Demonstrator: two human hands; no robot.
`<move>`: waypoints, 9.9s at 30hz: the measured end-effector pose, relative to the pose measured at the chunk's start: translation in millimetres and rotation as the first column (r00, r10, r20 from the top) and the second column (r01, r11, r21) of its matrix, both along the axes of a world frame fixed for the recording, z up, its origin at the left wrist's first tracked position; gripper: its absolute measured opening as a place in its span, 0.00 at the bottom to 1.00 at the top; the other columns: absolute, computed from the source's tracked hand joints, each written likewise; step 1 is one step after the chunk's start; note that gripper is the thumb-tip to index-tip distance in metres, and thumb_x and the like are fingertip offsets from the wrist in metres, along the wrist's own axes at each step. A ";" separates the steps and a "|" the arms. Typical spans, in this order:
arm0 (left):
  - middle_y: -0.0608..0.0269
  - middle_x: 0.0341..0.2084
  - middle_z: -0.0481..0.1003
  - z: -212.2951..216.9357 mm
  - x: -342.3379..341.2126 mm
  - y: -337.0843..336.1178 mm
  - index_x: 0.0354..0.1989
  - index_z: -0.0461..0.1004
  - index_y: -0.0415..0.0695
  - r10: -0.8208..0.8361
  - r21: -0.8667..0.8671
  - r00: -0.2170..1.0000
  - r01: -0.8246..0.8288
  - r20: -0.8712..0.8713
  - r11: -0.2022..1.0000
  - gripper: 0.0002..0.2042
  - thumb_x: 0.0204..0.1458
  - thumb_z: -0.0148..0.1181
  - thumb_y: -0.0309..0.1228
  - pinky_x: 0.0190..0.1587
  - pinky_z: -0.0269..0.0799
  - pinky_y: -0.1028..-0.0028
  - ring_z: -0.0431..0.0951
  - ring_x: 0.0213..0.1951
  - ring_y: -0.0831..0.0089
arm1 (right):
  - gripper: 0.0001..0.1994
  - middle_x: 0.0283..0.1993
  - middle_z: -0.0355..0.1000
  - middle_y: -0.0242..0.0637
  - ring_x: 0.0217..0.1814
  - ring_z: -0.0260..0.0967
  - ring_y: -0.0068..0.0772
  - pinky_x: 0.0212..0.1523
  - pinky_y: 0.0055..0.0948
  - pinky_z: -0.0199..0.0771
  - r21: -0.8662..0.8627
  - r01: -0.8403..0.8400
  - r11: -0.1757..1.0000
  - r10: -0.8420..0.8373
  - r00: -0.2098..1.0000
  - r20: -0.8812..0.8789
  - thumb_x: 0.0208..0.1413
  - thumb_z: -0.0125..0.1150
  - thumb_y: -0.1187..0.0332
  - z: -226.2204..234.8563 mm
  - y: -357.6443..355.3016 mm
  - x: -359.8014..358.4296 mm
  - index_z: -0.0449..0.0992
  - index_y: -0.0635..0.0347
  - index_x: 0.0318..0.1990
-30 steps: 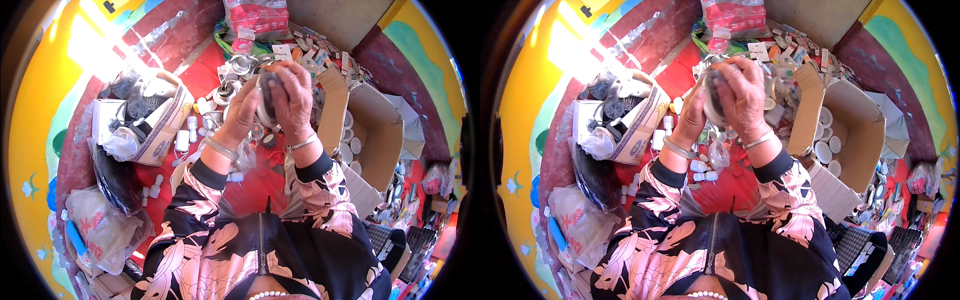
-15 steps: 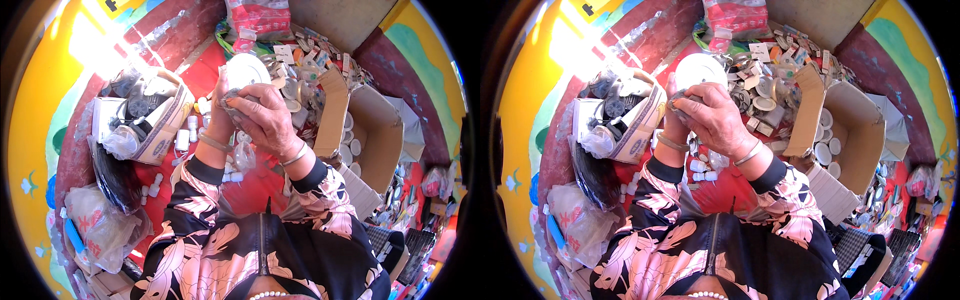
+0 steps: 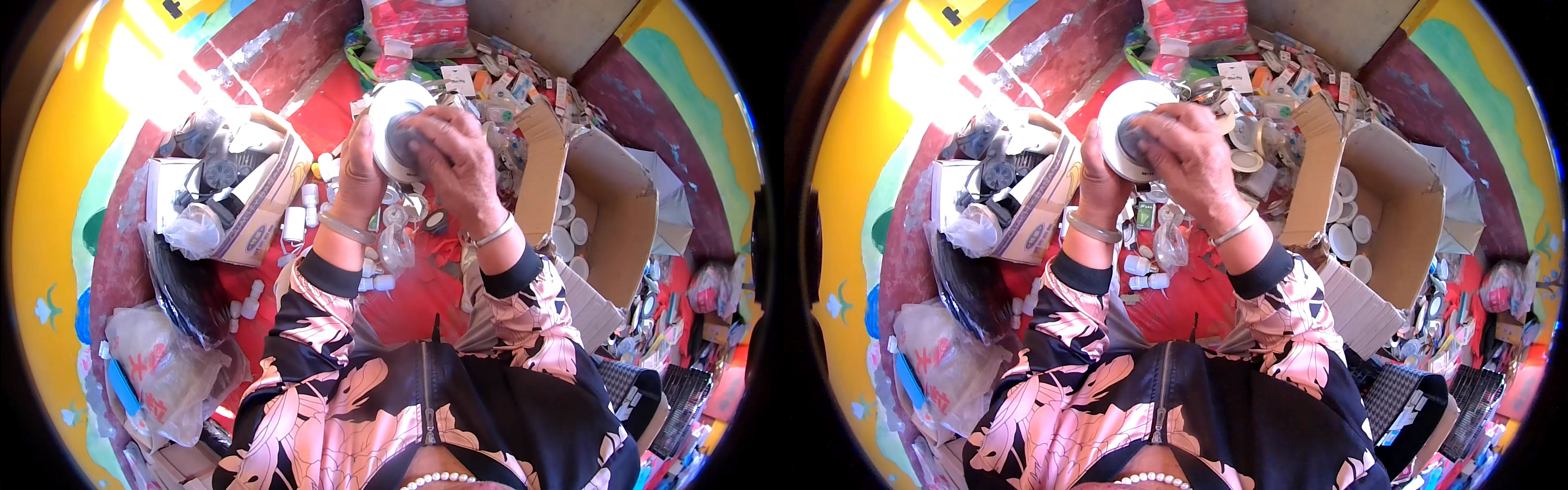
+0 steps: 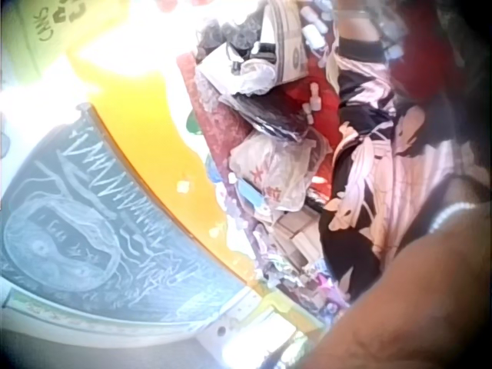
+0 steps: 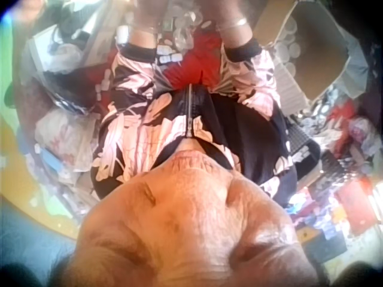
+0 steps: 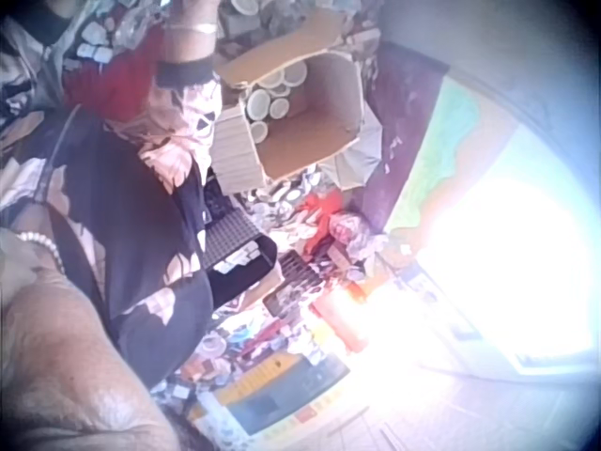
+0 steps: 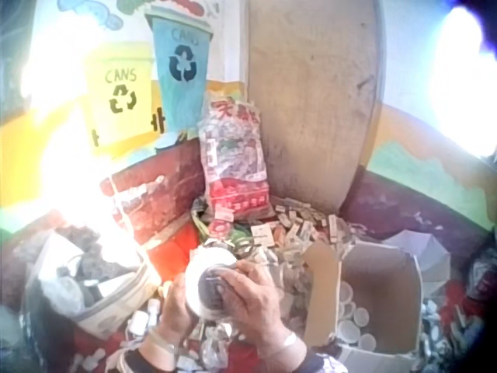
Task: The person picks up LED recessed ceiling lights one at a time from the floor, wipes the white front face and the metal rear housing with a cloth by hand, and places them into a cardboard box.
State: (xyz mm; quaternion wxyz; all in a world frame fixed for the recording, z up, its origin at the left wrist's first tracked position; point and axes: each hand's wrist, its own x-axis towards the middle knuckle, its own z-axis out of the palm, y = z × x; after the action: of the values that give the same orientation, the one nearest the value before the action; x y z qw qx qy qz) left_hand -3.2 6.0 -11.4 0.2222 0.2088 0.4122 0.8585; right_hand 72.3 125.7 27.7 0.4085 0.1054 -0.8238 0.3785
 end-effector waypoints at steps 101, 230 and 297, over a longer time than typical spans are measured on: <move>0.59 0.58 0.62 23.5 4.9 -3.8 0.59 0.61 0.41 -0.233 -0.299 0.578 -0.020 -0.782 0.954 0.48 0.21 0.78 0.34 0.64 0.44 0.62 0.47 0.66 0.59 | 0.20 0.54 0.67 0.43 0.56 0.64 0.39 0.56 0.32 0.63 -0.562 -0.172 0.809 0.475 0.755 0.453 0.49 0.56 0.76 -46.3 25.7 71.4 0.68 0.61 0.53; 0.58 0.45 0.71 18.3 16.2 -10.2 0.54 0.62 0.35 -0.307 -0.236 0.929 0.258 -0.205 0.937 0.36 0.32 0.70 0.24 0.52 0.66 0.71 0.72 0.47 0.71 | 0.13 0.32 0.72 0.28 0.32 0.66 0.16 0.33 0.18 0.68 -0.739 -0.128 0.661 0.586 0.703 0.402 0.43 0.57 0.75 -2.8 64.9 18.6 0.74 0.64 0.40; 0.57 0.45 0.72 16.1 0.2 -1.0 0.52 0.65 0.35 -0.299 0.229 0.931 0.251 0.210 0.941 0.16 0.59 0.47 0.32 0.50 0.70 0.68 0.73 0.47 0.69 | 0.14 0.38 0.72 0.31 0.38 0.69 0.22 0.39 0.20 0.71 -0.789 -0.036 0.614 0.509 0.782 0.361 0.56 0.54 0.67 -15.4 82.5 27.8 0.71 0.66 0.47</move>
State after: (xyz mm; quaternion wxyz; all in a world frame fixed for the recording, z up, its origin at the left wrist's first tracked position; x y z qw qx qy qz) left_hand -3.0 5.0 4.7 0.3674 0.1795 0.2607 0.8745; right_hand 100.1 208.2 12.3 0.0918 -0.0552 -0.6469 0.7550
